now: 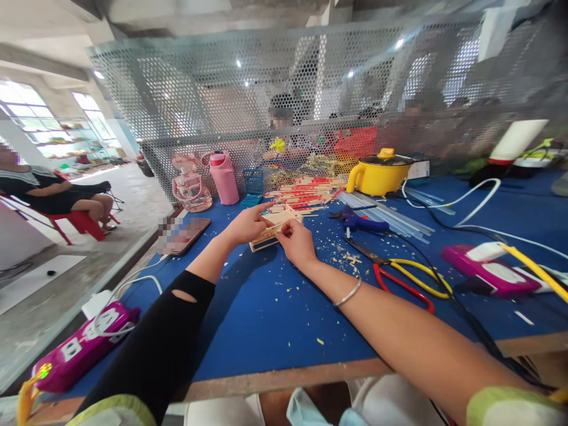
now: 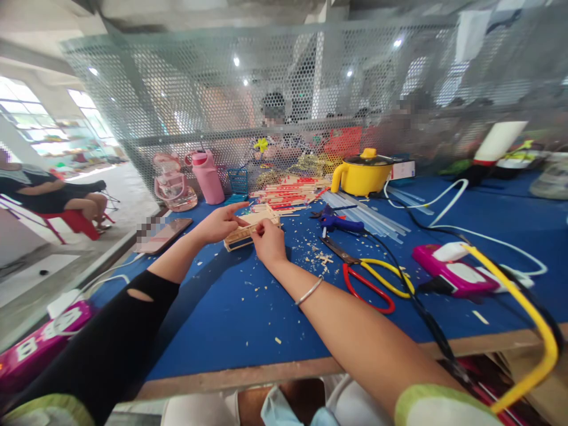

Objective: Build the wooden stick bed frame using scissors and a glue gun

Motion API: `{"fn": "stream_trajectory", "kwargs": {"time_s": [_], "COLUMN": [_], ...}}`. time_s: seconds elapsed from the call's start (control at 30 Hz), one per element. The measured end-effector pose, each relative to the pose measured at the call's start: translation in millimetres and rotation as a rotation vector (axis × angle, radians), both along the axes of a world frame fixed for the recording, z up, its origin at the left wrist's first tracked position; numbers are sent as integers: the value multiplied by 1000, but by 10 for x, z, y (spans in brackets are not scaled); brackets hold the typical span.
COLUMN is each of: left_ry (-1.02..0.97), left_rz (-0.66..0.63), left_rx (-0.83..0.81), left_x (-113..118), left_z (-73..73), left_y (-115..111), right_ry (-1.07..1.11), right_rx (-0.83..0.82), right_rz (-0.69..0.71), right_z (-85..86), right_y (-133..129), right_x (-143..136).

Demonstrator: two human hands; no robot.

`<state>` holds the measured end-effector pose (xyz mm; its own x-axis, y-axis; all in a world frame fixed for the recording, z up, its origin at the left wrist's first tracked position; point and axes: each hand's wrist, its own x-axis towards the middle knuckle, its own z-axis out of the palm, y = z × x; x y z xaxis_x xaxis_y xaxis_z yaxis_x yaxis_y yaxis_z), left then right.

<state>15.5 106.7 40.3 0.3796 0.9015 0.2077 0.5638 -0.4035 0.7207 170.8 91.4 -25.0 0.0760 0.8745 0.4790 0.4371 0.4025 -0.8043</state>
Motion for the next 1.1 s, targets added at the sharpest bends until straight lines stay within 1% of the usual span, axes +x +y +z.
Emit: {"fn": "stream_trajectory", "kwargs": {"time_s": [0.17, 0.27, 0.37, 0.43, 0.5, 0.53, 0.6, 0.73, 0.83, 0.93, 1.0, 1.07, 1.1], "left_ry": [-27, -54, -120, -181, -267, -327, -389, -509, -634, -720, -755, -781, -790], "left_rz": [15, 57, 184, 319, 446, 492, 513, 423, 376, 386, 406, 415, 412], "left_rx": [23, 73, 195, 289, 304, 264, 157, -104, -202, -258, -279, -280, -279], "left_x": [8, 19, 8, -18, -42, -44, -15, 187, 360, 445, 448, 430, 422], "left_z": [-44, -57, -31, -7, -7, -23, -87, -249, -299, -304, -321, -366, -400], "left_y": [23, 33, -41, -163, -333, -428, -617, -931, -1114, -1281, -1388, -1489, -1536], "right_ry": [-7, -17, -33, -51, -77, -91, -110, -121, -158, -231, -304, -402, -461], "right_rx": [8, 13, 20, 28, 41, 48, 61, 52, 33, -3, -34, -68, -92], "right_rz": [4, 10, 13, 17, 39, 57, 90, 158, 198, 210, 204, 151, 92], "right_z": [-14, -24, -6, 36, 104, 146, 236, 389, 432, 438, 449, 471, 481], "right_y": [14, 22, -5, -51, -115, -151, -232, -441, -656, -898, -1041, -1142, -1173], "right_x": [-4, -8, -10, -5, 5, 13, 29, 37, 18, 91, 291, 646, 868]}}
